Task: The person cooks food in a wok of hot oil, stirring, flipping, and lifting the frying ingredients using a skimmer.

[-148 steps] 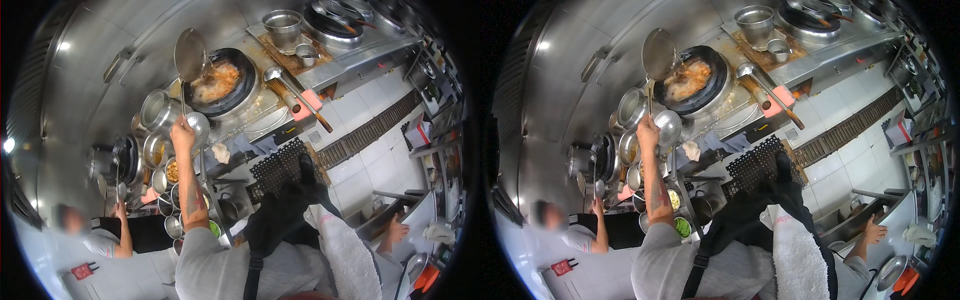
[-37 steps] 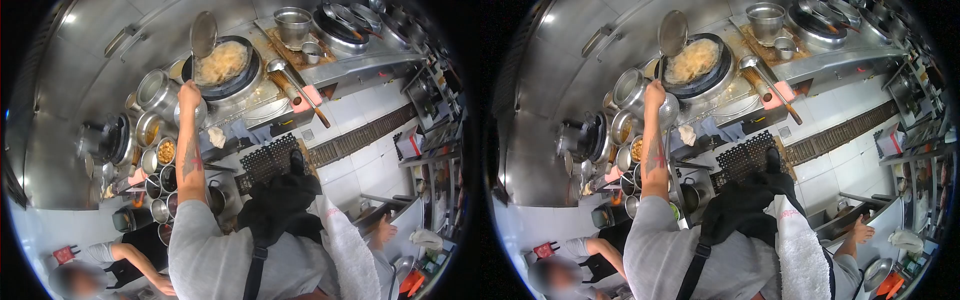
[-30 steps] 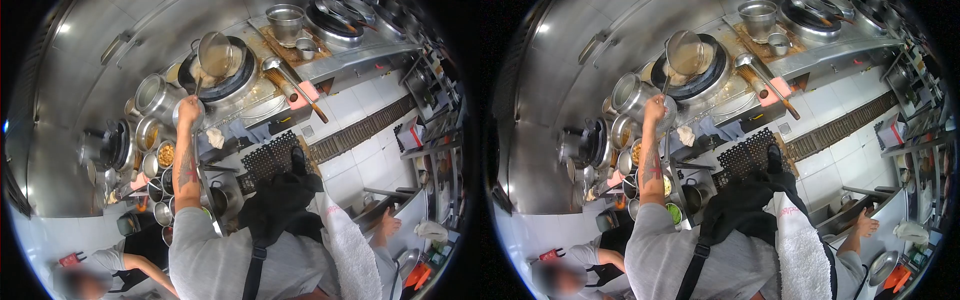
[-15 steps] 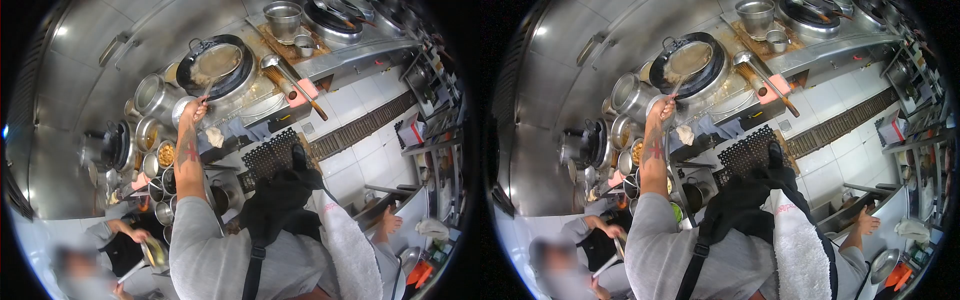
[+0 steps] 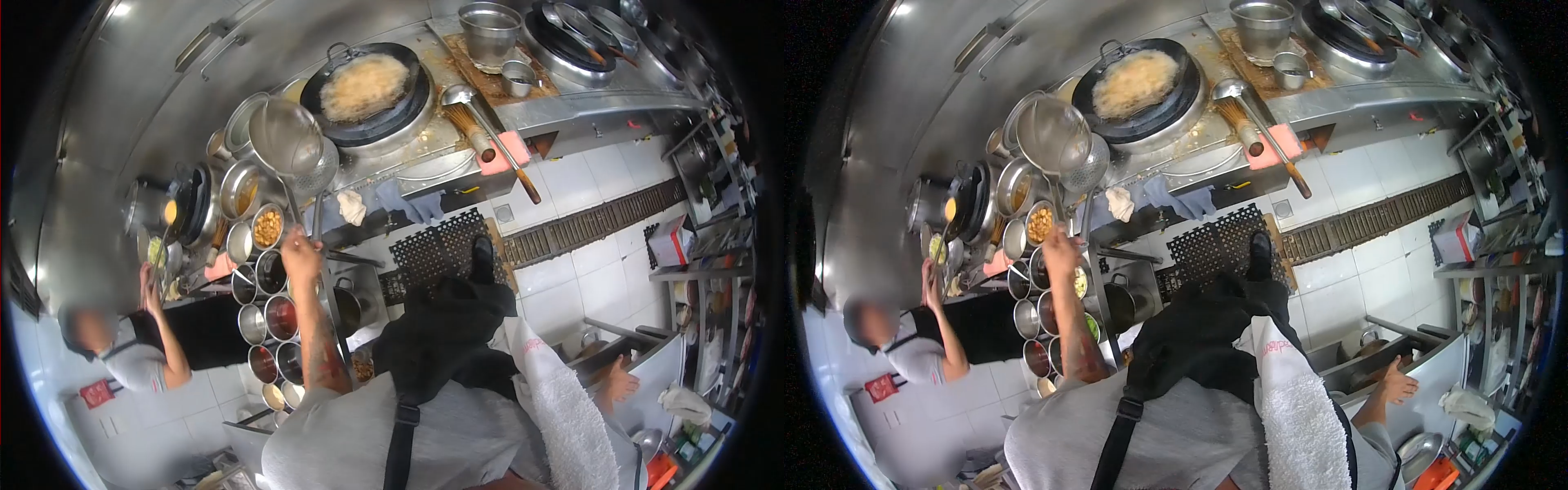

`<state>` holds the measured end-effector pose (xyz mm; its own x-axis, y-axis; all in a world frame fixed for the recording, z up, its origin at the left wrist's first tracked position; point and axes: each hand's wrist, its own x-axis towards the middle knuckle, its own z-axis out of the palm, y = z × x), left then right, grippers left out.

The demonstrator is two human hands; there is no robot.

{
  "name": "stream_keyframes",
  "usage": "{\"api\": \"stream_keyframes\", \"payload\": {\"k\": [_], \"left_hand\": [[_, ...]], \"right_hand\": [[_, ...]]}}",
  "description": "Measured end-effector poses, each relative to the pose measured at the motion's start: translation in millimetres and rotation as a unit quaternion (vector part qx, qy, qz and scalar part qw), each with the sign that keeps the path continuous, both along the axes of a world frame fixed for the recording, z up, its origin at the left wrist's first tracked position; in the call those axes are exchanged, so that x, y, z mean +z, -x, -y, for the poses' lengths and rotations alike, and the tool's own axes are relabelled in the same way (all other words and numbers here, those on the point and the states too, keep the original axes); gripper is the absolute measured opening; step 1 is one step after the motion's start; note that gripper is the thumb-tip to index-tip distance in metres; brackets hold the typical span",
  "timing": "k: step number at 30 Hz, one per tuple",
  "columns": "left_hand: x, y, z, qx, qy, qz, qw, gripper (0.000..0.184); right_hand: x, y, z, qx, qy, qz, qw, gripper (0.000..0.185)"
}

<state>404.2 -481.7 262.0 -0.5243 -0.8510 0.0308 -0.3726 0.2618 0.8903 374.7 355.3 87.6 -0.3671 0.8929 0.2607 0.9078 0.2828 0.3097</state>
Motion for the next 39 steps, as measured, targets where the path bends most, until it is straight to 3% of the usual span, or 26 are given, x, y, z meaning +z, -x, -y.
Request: {"api": "stream_keyframes", "payload": {"k": [1,3,4,6,10,12,14,16,20,22,26,27,28,30,32,39], "left_hand": [[-32.6,-5.5,-0.2,0.000,0.066,-0.002,0.998,0.028],[-29.4,13.3,-31.1,0.037,0.021,0.032,0.999,0.029],[-45.0,18.7,-22.8,-0.009,0.018,0.085,0.996,0.028],[-27.9,35.2,-32.9,-0.010,0.037,0.171,0.985,0.028],[-5.2,7.4,-25.9,0.005,0.065,0.097,0.993,0.028],[-6.5,2.1,-11.6,0.061,0.270,0.049,0.960,0.029],[32.2,19.8,-0.5,0.051,0.266,0.111,0.956,0.028],[56.9,61.3,29.1,0.003,0.235,0.117,0.965,0.029],[49.0,174.2,116.6,-0.036,0.339,0.203,0.918,0.027],[71.2,217.6,118.0,-0.009,0.272,0.261,0.926,0.031],[32.3,288.1,200.9,-0.079,0.302,0.387,0.868,0.030],[37.0,292.8,199.1,-0.081,0.054,0.319,0.943,0.026],[37.4,293.6,194.7,-0.077,-0.200,0.232,0.949,0.024],[21.6,281.1,180.2,-0.081,-0.356,0.149,0.919,0.025],[15.3,269.8,160.3,-0.132,-0.460,0.119,0.870,0.028],[-23.7,273.6,115.6,-0.199,-0.535,-0.033,0.820,0.030]], "right_hand": [[-4.4,-1.2,-3.2,-0.004,-0.006,0.001,1.000,0.118],[-4.9,1.9,-2.2,-0.001,-0.011,-0.002,1.000,0.119],[-6.0,3.0,-2.5,-0.006,-0.012,-0.005,1.000,0.119],[-8.2,-4.8,-12.8,-0.005,-0.017,-0.004,1.000,0.119],[-20.4,-1.7,-14.0,0.002,-0.060,-0.038,0.997,0.119],[-21.7,-2.1,-10.6,0.002,-0.066,-0.041,0.997,0.118],[-16.6,-5.9,-11.9,0.019,-0.056,-0.020,0.998,0.117],[-18.2,-7.0,-12.8,0.026,-0.060,-0.026,0.998,0.117],[-6.8,-3.7,-4.0,0.006,-0.044,0.006,0.999,0.115],[-5.7,0.6,-1.7,-0.005,-0.043,0.012,0.999,0.115],[3.4,4.0,0.5,-0.016,-0.014,0.031,0.999,0.113],[2.1,5.8,0.5,-0.021,-0.013,0.038,0.999,0.112],[3.0,6.6,-0.7,-0.025,-0.012,0.038,0.999,0.112],[2.9,8.0,-1.9,-0.029,0.003,0.059,0.998,0.113],[2.6,11.7,0.9,-0.029,0.009,0.058,0.998,0.113],[-8.0,4.6,-9.9,-0.013,0.003,0.070,0.997,0.113]]}}
